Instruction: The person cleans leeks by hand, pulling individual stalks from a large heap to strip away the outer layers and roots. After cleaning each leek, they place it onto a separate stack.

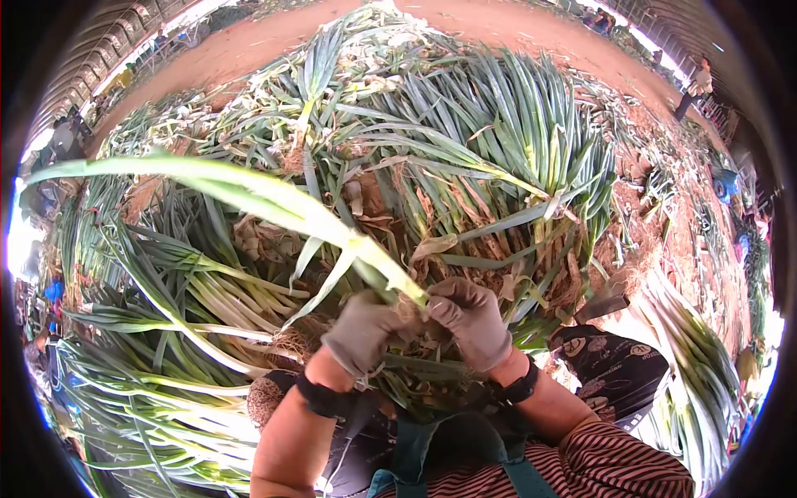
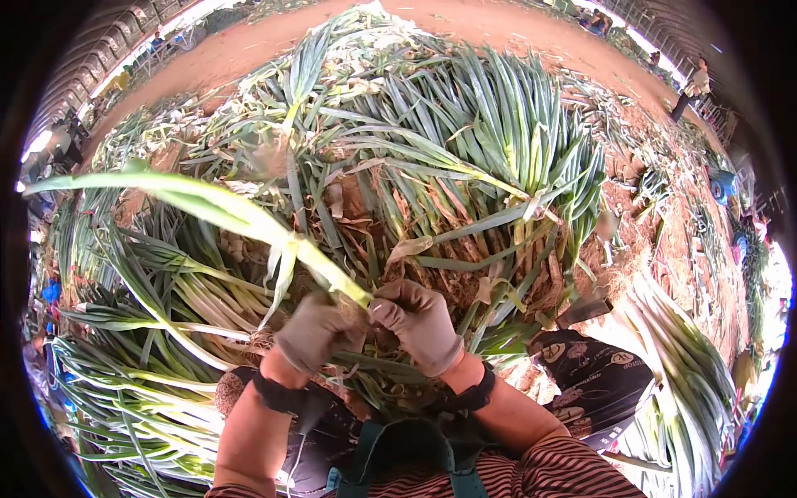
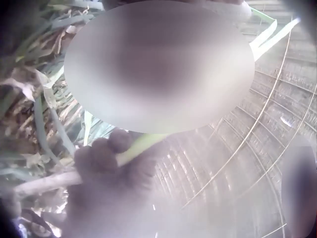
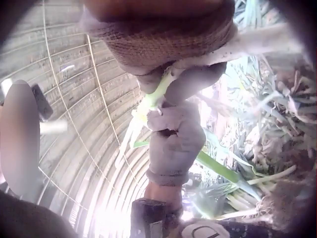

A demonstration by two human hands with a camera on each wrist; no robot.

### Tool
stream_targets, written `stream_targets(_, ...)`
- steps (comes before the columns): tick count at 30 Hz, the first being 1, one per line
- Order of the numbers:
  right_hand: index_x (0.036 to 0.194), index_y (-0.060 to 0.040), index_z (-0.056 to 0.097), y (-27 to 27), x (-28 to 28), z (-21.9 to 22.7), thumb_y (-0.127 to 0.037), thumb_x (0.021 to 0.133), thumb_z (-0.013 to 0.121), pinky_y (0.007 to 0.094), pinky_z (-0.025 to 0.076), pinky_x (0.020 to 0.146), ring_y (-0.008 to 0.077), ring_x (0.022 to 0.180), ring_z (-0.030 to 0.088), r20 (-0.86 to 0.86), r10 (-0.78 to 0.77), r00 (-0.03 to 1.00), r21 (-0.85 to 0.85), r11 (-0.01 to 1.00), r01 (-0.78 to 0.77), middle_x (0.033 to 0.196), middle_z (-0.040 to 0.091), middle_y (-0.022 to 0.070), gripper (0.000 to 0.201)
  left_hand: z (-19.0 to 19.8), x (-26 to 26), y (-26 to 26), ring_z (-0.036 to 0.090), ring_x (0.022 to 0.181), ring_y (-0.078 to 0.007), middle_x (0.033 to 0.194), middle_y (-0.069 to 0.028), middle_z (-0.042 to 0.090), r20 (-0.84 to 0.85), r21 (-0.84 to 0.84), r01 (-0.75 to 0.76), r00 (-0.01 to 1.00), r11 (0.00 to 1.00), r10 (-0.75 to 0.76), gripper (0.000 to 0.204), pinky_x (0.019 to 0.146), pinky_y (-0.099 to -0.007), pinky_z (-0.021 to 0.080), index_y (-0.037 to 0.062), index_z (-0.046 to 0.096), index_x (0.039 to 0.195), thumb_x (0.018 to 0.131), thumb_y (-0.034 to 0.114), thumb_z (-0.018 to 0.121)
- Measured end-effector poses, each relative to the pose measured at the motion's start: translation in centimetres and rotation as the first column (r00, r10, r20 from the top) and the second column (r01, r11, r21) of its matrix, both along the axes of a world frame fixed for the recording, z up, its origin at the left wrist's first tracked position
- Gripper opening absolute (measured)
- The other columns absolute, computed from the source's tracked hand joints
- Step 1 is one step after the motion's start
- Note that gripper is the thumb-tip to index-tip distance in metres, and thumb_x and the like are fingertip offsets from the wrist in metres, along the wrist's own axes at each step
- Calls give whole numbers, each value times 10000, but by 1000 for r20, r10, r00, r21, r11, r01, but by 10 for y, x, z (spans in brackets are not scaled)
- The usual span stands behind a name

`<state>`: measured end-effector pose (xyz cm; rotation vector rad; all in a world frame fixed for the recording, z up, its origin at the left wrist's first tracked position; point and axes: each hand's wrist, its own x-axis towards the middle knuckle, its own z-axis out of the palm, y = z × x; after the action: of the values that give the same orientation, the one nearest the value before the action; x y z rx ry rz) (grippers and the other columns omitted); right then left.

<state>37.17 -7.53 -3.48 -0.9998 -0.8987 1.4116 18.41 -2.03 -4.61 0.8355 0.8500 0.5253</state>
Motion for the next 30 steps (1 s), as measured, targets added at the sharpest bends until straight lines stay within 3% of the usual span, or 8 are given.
stream_targets(2,1015,0,613,4,6,12,-270,892,695,223,450,553,70,616,547,73,-18,997,15,1000,17,770,620,11,309,6,24,-9,596,774,-132,906,-92,633,-580,231,355,798,906,-165,393,672,-275,491,-77,556,1128,807,111,681)
stream_targets(6,1020,-1,609,9,23,39,-349,891,687,217,444,522,73,574,545,199,22,980,-30,999,-16,746,614,18,379,-19,22,-7,616,717,-151,783,-67,646,-447,884,230,673,407,590,421,646,-281,511,-85,578,1118,814,173,714)
stream_targets(8,1041,10,610,7,26,37,-384,906,658,218,441,522,73,578,543,239,30,971,-63,998,-15,740,609,22,419,26,11,3,525,552,-89,740,-35,659,-136,386,-214,949,897,285,382,502,-227,417,-12,600,1157,919,285,635)
stream_targets(13,1073,31,612,-4,32,16,-401,948,593,225,428,603,59,679,492,375,222,900,-124,974,-189,761,562,-5,450,33,13,6,559,800,-60,1192,-21,570,402,205,-541,806,816,434,571,577,-224,440,53,435,1402,928,308,627)
stream_targets(19,1073,28,621,9,30,17,-245,899,656,255,471,655,88,703,556,545,149,825,48,977,-208,836,631,29,326,33,6,8,578,729,-121,916,-55,622,125,322,-440,897,838,423,216,634,-249,491,35,607,1056,911,192,640)
stream_targets(22,1044,38,630,23,14,22,-166,838,686,277,487,682,107,702,578,652,-44,757,254,953,-164,864,660,73,295,7,13,23,563,687,-132,806,-21,611,639,-185,-444,624,877,451,164,659,-249,489,15,627,978,905,159,654)
stream_targets(24,1003,44,644,31,0,23,-131,799,695,285,492,679,120,689,586,697,-157,700,337,933,-126,855,670,101,274,7,17,14,559,715,-118,822,-26,614,235,526,-447,894,724,382,159,674,-245,477,0,620,982,896,126,662)
stream_targets(30,940,14,691,49,0,8,-116,758,669,292,504,675,169,695,631,739,17,673,163,965,-203,774,667,124,225,26,9,2,575,710,-114,804,-34,621,117,559,-424,891,713,438,138,635,-258,477,17,631,959,896,136,662)
